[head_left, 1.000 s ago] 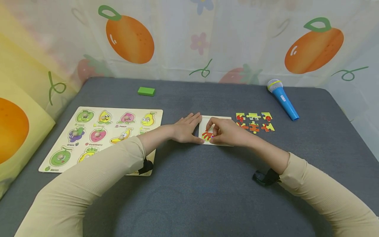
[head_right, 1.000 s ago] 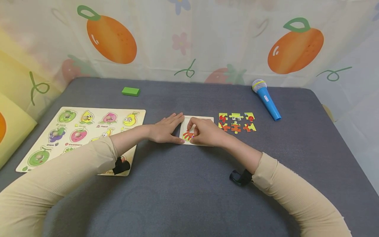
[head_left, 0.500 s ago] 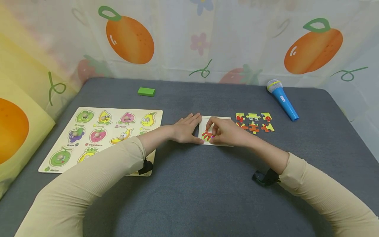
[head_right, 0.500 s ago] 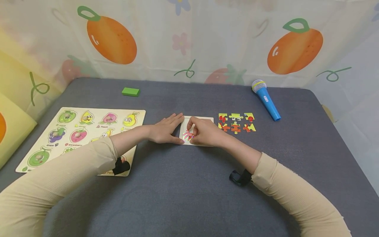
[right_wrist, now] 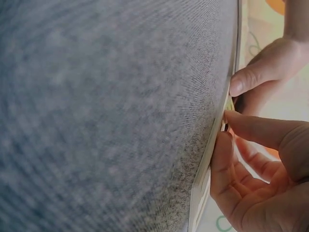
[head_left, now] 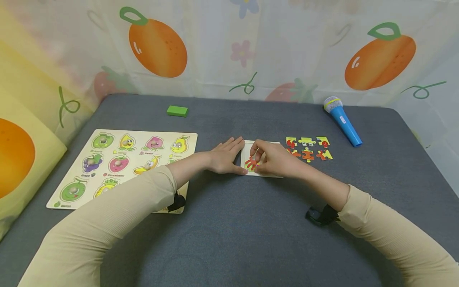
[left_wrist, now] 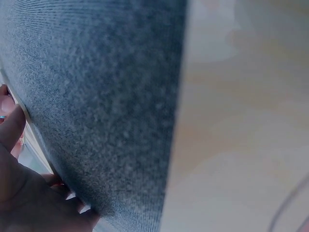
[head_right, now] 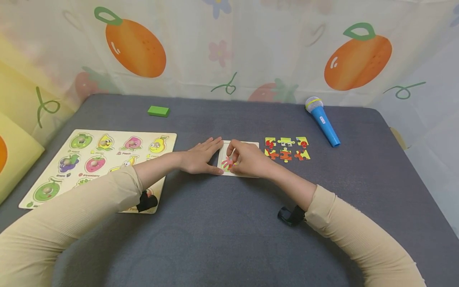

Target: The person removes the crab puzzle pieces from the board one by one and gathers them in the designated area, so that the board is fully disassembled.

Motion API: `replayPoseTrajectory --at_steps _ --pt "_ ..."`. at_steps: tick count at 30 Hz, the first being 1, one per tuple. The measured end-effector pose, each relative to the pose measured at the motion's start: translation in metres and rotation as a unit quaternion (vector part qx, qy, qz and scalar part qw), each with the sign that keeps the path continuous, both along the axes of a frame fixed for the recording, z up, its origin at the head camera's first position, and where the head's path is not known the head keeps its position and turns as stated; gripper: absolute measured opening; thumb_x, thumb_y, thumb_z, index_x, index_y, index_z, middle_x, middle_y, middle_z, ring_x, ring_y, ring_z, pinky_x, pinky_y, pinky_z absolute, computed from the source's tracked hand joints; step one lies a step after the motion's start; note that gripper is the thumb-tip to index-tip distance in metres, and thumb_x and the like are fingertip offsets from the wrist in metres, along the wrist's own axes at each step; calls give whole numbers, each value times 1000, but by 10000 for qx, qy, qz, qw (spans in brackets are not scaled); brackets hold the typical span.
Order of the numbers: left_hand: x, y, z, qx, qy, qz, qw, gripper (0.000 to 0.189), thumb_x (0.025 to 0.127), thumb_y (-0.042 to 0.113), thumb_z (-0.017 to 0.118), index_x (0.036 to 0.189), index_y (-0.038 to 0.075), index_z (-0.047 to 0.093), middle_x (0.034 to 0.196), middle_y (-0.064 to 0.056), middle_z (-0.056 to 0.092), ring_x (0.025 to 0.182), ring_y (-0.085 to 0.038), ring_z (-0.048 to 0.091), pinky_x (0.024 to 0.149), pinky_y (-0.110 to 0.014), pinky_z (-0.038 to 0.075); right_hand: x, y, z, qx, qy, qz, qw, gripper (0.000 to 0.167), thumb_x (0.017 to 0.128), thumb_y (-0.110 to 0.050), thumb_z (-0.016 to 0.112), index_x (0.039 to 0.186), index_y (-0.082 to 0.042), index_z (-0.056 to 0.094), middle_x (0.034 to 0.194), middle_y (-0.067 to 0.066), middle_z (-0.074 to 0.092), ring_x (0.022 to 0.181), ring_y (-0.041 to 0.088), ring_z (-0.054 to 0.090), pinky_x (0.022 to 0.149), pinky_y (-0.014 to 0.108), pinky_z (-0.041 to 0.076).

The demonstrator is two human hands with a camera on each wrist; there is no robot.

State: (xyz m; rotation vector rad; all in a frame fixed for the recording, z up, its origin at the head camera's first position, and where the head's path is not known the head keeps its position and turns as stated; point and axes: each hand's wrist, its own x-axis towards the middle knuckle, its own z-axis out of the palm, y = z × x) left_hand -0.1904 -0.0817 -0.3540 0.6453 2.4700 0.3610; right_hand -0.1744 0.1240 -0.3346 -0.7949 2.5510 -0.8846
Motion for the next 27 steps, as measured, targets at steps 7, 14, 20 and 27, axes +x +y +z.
replayPoseTrajectory --at_steps 7,14,20,27 --pt "1 0 3 -45 -38 8 10000 98 95 56 55 160 13 -3 169 -4 -10 157 -27 -11 128 -52 3 0 -1 0 -147 -205 -184 9995 19 90 -7 68 106 -8 59 94 9 68 67 11 61 61 25 50" --pt "3 2 5 5 -21 46 10000 99 94 56 56 160 11 -2 169 -6 -8 157 -28 -9 128 -51 2 2 -1 1 -208 -322 -282 9989 14 95 -8 62 109 -8 60 94 12 67 68 12 64 58 26 56" --pt "2 1 3 -16 -39 54 10000 100 94 57 56 160 13 -2 169 -5 -9 157 -27 -10 128 -51 2 0 -1 2 -283 -397 -282 9984 15 94 -6 63 109 -7 60 92 12 67 68 11 65 59 25 54" --pt "1 2 2 -35 -22 58 10000 100 93 58 57 160 13 -2 169 -4 -8 157 -27 -9 128 -51 3 -1 -1 5 -335 -496 -333 9977 17 94 -5 62 111 -7 60 92 12 67 70 13 66 61 26 52"
